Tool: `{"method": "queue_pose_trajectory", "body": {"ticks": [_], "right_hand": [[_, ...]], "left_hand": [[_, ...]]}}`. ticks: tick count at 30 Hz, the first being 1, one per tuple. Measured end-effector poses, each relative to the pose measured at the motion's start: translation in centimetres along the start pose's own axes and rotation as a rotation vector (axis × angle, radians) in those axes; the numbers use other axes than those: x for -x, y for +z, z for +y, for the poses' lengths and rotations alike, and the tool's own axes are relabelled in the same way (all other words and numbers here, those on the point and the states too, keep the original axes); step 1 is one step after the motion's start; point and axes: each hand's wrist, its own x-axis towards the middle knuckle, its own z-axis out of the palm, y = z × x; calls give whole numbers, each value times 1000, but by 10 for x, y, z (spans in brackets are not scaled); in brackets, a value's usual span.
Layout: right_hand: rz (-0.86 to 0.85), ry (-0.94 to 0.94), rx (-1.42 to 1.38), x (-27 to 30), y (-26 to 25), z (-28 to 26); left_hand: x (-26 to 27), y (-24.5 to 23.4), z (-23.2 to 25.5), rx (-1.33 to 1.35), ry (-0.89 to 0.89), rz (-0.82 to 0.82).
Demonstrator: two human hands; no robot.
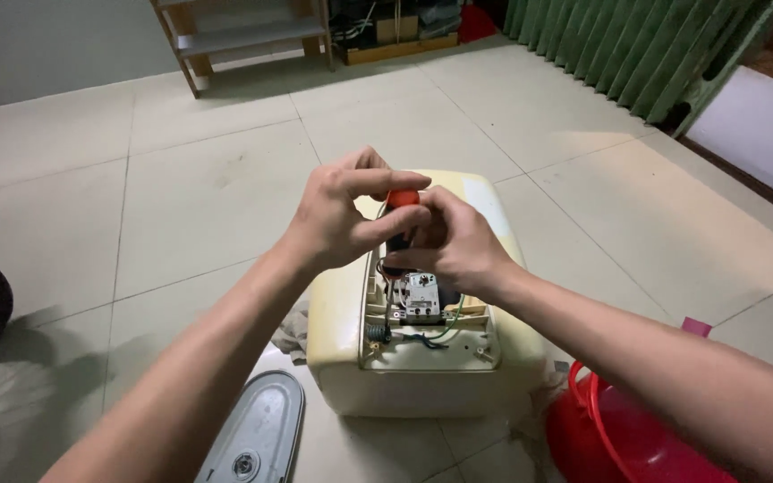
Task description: Disassembling the internal components of a water heater using a screwdriver and a wrench.
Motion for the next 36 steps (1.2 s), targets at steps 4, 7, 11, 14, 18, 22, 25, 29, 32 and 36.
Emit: {"method": "queue_pose_trajectory", "body": {"ticks": [4,7,11,14,18,22,25,29,32,36], "right_hand": [[-49,-47,10,-3,2,7],[-98,-20,-39,-5,-3,21],[-68,9,-5,0,-3,14],[-39,-75,169,0,-1,3],[50,-106,279,-2,-3,13],[-67,-46,43,0,-6,22],[-112,-55,12,0,-9,22],[-11,-100,277,0,-3,9],[104,-81,458,2,4,-6],[66,4,444,0,-1,-3]], "left_hand": [[-3,-12,5,44,-27,-43],[-5,-12,19,119,-33,-78],[-1,-3,8,64,29,-73],[0,-2,2,65,-10,-62],[1,-6,12,104,-51,-96],[2,-3,15,201,-82,-107],[0,4,17,154,-47,-86],[0,13,1,72,-2,-31],[-1,7,8,107,-56,-89],[-1,6,13,272,-116,-122]]}}
